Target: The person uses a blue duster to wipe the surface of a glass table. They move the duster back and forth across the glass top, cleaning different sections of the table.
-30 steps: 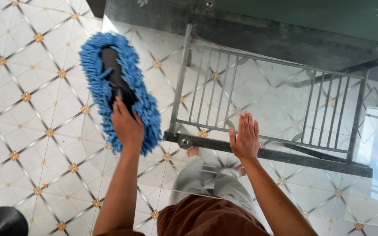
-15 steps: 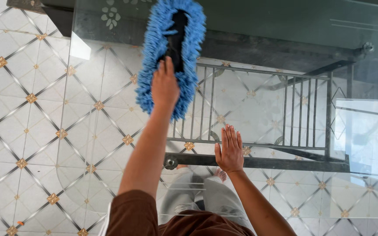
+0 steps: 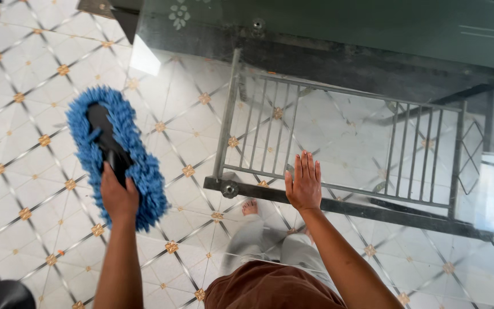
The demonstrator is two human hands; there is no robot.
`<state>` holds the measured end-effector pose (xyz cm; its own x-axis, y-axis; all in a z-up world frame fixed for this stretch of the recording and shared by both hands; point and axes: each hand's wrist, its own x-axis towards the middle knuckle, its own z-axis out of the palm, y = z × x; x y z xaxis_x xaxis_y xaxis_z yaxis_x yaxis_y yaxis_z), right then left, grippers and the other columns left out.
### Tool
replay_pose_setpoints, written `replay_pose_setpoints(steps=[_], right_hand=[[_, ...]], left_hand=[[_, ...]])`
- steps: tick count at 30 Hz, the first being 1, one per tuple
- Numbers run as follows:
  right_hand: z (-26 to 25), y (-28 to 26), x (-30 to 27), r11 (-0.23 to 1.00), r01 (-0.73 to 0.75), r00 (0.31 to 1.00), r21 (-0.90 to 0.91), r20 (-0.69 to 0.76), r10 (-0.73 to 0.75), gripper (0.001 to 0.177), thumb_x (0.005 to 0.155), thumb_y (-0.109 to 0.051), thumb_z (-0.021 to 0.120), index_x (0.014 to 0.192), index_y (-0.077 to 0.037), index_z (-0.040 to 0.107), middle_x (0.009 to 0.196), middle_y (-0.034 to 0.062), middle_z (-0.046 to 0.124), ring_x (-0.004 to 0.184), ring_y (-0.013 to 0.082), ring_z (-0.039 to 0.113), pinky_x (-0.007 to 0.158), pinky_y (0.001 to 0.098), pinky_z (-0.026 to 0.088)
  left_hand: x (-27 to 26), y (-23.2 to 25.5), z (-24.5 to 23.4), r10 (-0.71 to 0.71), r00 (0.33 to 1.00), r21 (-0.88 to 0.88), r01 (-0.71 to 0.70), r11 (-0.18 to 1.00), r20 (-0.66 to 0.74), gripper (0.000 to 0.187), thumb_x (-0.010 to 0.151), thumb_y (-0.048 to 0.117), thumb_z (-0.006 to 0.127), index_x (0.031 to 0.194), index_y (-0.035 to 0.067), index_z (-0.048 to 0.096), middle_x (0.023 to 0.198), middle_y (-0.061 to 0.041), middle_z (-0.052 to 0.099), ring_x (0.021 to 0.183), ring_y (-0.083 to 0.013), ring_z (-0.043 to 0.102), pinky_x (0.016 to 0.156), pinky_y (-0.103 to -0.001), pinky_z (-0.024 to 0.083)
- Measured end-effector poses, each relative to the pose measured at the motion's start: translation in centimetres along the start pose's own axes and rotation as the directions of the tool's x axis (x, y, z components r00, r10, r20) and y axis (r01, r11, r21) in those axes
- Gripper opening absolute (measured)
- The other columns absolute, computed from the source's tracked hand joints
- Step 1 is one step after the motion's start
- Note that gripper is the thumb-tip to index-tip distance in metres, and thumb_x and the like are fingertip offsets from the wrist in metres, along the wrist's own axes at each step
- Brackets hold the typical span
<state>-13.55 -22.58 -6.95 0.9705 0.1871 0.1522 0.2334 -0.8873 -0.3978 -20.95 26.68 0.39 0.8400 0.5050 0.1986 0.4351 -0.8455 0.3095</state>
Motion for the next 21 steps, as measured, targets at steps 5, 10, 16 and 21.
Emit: replay_pose_setpoints(steps=[5, 10, 16, 21], right_hand=[[0.5, 2.2, 0.1, 0.962, 0.029, 0.999, 0.270, 0.036, -0.041, 0.060, 0.108, -0.034, 0.039, 0.155, 0.003, 0.037, 0.165, 0.0252, 0.034, 0.157, 0.0389, 0.025, 0.129, 0.0514, 0.014], [-3.8, 3.6, -1.7, 0.838, -0.097, 0.958, 0.537, 0.278, -0.068, 0.069, 0.106, -0.042, 0.040, 0.160, -0.001, 0.025, 0.163, 0.0255, 0.031, 0.154, 0.0393, 0.024, 0.126, 0.0463, 0.016], [-8.4, 2.8, -7.7, 0.787, -0.159, 0.936, 0.596, 0.345, -0.072, 0.071, 0.103, -0.044, 0.046, 0.161, -0.007, 0.026, 0.166, 0.0226, 0.029, 0.153, 0.0388, 0.027, 0.122, 0.0457, 0.026], [-9.2, 8.6, -9.7, 0.928, -0.170, 0.979, 0.331, 0.167, 0.119, 0.081, 0.098, -0.048, 0.058, 0.160, -0.005, 0.028, 0.162, 0.0241, 0.033, 0.148, 0.0423, 0.036, 0.118, 0.0474, 0.033]], left_hand=[[-12.0, 5.4, -1.1, -0.071, 0.997, -0.006, 0.071, 0.997, -0.042, 0.076, 0.091, 0.011, 0.067, 0.158, -0.003, 0.035, 0.154, -0.026, 0.049, 0.138, -0.0430, 0.048, 0.116, -0.048, 0.035], [-19.3, 15.6, 1.4, -0.137, 0.991, -0.129, 0.135, 0.982, -0.008, 0.072, 0.092, 0.012, 0.068, 0.155, -0.003, 0.037, 0.152, -0.024, 0.049, 0.136, -0.0405, 0.049, 0.113, -0.047, 0.035], [-24.9, 30.3, 7.9, 0.003, 0.986, -0.411, 0.067, 0.909, 0.167, 0.062, 0.106, 0.030, 0.048, 0.157, -0.002, 0.035, 0.159, -0.029, 0.039, 0.147, -0.0422, 0.036, 0.119, -0.051, 0.023], [-28.6, 40.3, 11.7, 0.237, 0.703, -0.697, 0.488, 0.525, 0.671, 0.079, 0.102, 0.065, 0.017, 0.163, 0.016, 0.018, 0.169, -0.017, 0.021, 0.154, -0.0315, 0.019, 0.123, -0.046, 0.016]])
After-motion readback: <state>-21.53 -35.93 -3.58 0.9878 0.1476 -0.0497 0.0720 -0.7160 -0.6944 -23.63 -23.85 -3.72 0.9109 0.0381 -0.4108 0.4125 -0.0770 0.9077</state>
